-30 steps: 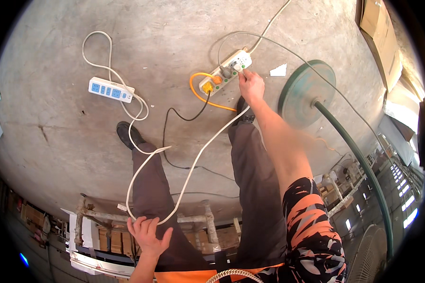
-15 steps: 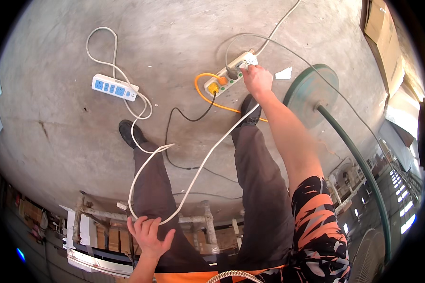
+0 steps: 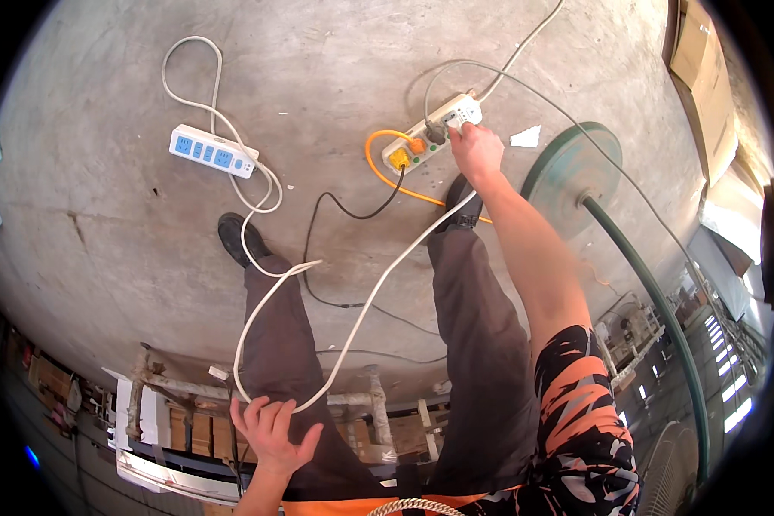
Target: The person plugs a power strip into another power strip on the floor, manages the cable, and then plugs a second power strip into the first one.
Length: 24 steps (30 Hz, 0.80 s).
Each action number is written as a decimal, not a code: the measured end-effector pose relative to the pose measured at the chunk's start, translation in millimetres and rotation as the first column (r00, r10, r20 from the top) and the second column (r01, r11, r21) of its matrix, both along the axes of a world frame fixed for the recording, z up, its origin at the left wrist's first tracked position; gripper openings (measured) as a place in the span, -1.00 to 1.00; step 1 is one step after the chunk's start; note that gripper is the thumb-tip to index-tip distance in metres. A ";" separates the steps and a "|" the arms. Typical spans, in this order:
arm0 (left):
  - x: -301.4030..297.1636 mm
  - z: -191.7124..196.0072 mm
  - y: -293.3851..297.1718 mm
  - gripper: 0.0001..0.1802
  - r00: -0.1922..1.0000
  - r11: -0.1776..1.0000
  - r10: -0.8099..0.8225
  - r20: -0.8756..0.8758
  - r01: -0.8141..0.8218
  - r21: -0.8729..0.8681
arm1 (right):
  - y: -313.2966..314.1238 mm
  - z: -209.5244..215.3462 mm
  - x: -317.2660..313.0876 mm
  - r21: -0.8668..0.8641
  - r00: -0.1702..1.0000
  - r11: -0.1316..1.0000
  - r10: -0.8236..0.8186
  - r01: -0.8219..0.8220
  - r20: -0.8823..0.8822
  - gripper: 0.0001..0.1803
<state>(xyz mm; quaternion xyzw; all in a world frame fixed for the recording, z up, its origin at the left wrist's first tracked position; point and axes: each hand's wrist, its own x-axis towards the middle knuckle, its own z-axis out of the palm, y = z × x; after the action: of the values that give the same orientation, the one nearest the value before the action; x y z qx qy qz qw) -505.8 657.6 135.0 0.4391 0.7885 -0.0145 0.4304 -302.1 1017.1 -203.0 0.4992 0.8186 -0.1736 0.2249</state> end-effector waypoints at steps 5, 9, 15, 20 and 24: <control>-1.5 -0.4 2.3 -0.50 1.000 1.000 0.007 0.002 -0.007 -0.003 | -3.2 -0.5 -4.0 -0.003 0.998 1.000 0.000 0.000 0.067 -0.65; -2.1 -0.6 3.5 -0.50 1.000 1.000 -0.003 0.011 0.003 -0.003 | -3.5 -4.0 2.5 0.075 0.999 0.997 -0.018 0.021 -0.037 -0.68; -3.5 1.1 3.4 -0.50 1.000 1.000 0.004 0.012 -0.004 -0.001 | 30.6 4.0 -13.6 -0.192 0.993 0.977 0.108 -0.095 0.057 -0.64; -5.7 -0.1 4.9 -0.49 1.000 1.000 0.003 0.013 -0.003 -0.007 | 38.9 5.7 -6.2 -0.267 0.984 0.959 0.133 -0.096 0.122 -0.65; -8.3 3.1 1.4 -0.49 1.000 1.000 -0.002 0.022 0.002 0.004 | 38.3 3.6 -2.8 -0.217 0.979 0.958 0.202 -0.188 0.043 -0.65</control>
<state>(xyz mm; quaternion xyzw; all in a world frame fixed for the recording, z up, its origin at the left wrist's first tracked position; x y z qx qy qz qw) -514.1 659.0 138.1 0.4409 0.7833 -0.0082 0.4382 -304.9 1055.4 -199.4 0.3947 0.8329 -0.2206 0.3192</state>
